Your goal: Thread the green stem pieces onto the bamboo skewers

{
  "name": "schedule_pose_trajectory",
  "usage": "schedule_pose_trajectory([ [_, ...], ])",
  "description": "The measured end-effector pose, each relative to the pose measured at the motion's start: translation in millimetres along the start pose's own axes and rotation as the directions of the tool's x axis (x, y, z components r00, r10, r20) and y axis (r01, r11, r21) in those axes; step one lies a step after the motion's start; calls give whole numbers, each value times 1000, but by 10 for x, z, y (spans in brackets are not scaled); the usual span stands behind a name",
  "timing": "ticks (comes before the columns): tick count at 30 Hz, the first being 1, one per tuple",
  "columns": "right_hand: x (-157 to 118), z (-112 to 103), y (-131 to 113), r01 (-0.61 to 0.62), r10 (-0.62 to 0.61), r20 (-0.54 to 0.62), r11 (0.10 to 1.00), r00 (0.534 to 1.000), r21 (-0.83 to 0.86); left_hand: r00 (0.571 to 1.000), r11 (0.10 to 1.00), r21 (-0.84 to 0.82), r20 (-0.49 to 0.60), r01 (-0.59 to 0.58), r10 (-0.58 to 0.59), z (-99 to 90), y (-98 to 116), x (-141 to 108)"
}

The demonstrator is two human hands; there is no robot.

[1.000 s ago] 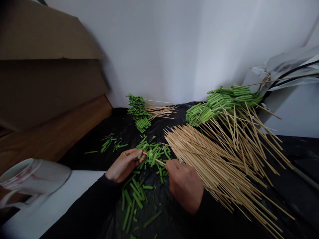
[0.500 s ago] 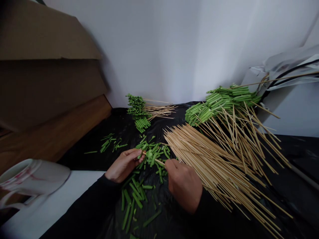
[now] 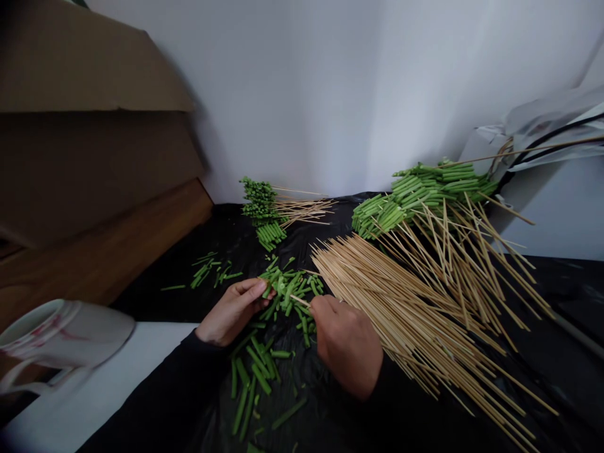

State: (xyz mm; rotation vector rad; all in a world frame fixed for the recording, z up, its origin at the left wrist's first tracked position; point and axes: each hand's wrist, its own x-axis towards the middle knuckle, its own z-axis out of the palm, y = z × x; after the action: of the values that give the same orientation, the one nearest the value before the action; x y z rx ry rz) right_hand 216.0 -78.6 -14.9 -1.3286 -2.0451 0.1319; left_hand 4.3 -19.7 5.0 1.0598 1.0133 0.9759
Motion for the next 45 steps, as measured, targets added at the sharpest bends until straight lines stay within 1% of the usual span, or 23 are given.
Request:
schedule_pose_trajectory([
  [4,10,-16,15,-19,20,-7,999,1000,45,998,1000,-6,-50,26,-26,-23,18,8],
  [9,41,-48,58,-70,76,-53,991,996,111,992,1000,-14,-128,0,-2,-108,70,50],
  [10,45,-51,66,-81,88,-54,989,995,121,994,1000,-15,-113,-1,-1,-128,81,59],
  [12,49,-50,78,-94,102,-53,987,993,128,1000,1000,15,-27,2,-2,-175,111,69],
  [14,46,-43,84,-93,100,-50,988,994,119,995,987,155,96,-32,17,-239,155,63],
  [15,43,-39,86,-89,95,-51,990,994,114,987,961,267,159,-64,21,-280,182,54],
  [17,37,-31,90,-79,85,-55,991,995,104,965,856,502,260,-127,-9,-376,235,28],
  [18,34,-28,91,-76,82,-56,992,995,100,955,792,595,292,-139,-52,-428,256,15],
  [20,32,-25,93,-73,78,-53,993,996,98,937,680,719,320,-144,-139,-527,275,1],
  [22,33,-25,92,-72,76,-41,992,996,100,930,579,798,323,-168,-175,-602,260,4],
  [24,33,-25,89,-74,77,-27,992,997,101,925,508,836,338,-210,-173,-640,225,18],
  [27,32,-21,83,-78,81,-23,992,996,98,917,481,840,365,-252,-158,-641,179,31],
  [29,29,-16,82,-74,77,-27,992,997,102,914,488,833,376,-262,-152,-629,176,24],
  [31,27,-11,84,-66,70,-32,992,997,105,913,519,820,373,-242,-164,-624,199,11],
  [33,25,-10,86,-63,68,-37,993,997,104,919,587,784,358,-200,-164,-626,242,3],
  [34,25,-10,87,-63,67,-36,992,997,105,928,633,753,344,-180,-146,-626,266,3],
  [36,24,-12,85,-63,67,-33,992,997,111,953,730,663,299,-165,-56,-618,303,13],
  [38,21,-12,81,-56,61,-41,992,997,115,974,822,547,223,-161,43,-592,310,32],
  [40,16,-9,76,-35,43,-69,993,997,114,987,916,380,139,-126,79,-551,281,51],
  [42,8,-4,73,1,10,-99,993,995,117,996,986,156,83,-55,42,-501,230,62],
  [44,1,2,73,38,-25,-110,993,994,113,998,999,-45,65,21,-19,-450,184,64],
  [45,-2,5,75,51,-40,-105,993,994,107,997,992,-111,64,53,-46,-427,169,62],
])
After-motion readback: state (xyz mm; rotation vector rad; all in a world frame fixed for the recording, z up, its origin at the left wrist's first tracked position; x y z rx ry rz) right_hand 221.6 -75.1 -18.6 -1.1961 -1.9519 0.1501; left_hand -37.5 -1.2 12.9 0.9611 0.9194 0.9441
